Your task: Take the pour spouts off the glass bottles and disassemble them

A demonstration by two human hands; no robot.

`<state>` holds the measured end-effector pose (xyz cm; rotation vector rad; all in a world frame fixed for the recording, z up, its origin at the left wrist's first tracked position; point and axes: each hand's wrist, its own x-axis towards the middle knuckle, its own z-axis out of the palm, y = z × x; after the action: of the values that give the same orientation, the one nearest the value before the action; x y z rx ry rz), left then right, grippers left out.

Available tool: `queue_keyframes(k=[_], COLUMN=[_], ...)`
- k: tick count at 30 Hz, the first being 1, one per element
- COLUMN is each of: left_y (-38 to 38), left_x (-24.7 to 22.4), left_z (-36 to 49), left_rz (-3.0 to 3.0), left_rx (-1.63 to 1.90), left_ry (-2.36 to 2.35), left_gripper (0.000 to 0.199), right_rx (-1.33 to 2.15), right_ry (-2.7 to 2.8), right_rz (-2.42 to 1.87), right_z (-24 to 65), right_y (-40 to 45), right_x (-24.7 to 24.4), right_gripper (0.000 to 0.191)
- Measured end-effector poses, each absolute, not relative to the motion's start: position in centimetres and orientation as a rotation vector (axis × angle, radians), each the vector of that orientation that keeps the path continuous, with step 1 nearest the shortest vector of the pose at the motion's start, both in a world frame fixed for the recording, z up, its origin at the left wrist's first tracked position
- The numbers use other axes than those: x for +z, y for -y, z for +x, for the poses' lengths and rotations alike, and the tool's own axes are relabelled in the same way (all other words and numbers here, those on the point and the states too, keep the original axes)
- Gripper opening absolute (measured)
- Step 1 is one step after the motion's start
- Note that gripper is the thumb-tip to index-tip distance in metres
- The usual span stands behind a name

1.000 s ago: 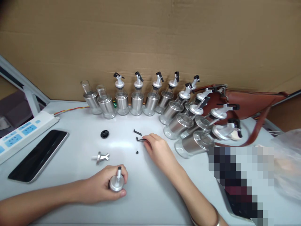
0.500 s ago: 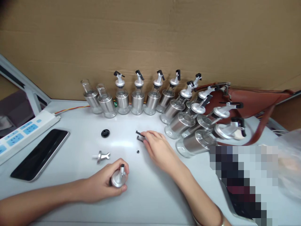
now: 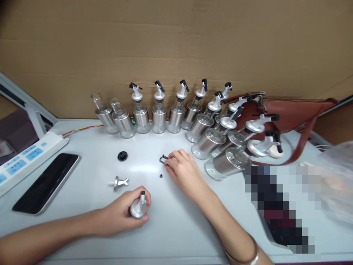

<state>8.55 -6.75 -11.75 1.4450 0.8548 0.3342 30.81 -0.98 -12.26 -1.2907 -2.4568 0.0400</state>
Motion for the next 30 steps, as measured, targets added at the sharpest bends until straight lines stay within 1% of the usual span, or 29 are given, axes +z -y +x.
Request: queue_keyframes(k=[9, 13, 23, 30], left_y=[6.79, 6.77, 6.76, 7.08], left_x=[-11.68, -11.69, -11.57, -12.07], left_z=[8.50, 8.56, 8.50, 8.11], left_rz=[1.458, 1.467, 1.474, 1.328], left_rx=[0.333, 0.328, 0.326, 0.494], left_ry=[-0.863, -0.870, -0.859, -0.759], left_gripper=[0.019, 0.019, 0.017, 0.033], right_rx=[0.100, 0.097, 0.110, 0.137], right_ry=[2.468, 2.469, 2.466, 2.499], right_rz=[-1.351, -1.401, -1.366, -1.376], right_z=[30.90, 30.99, 31.12, 31.13], right_y=[0.93, 0.90, 0.78, 0.89], right_x=[-12.23, -12.42, -12.13, -12.04], right_gripper=[0.009, 0.011, 0.015, 0.013])
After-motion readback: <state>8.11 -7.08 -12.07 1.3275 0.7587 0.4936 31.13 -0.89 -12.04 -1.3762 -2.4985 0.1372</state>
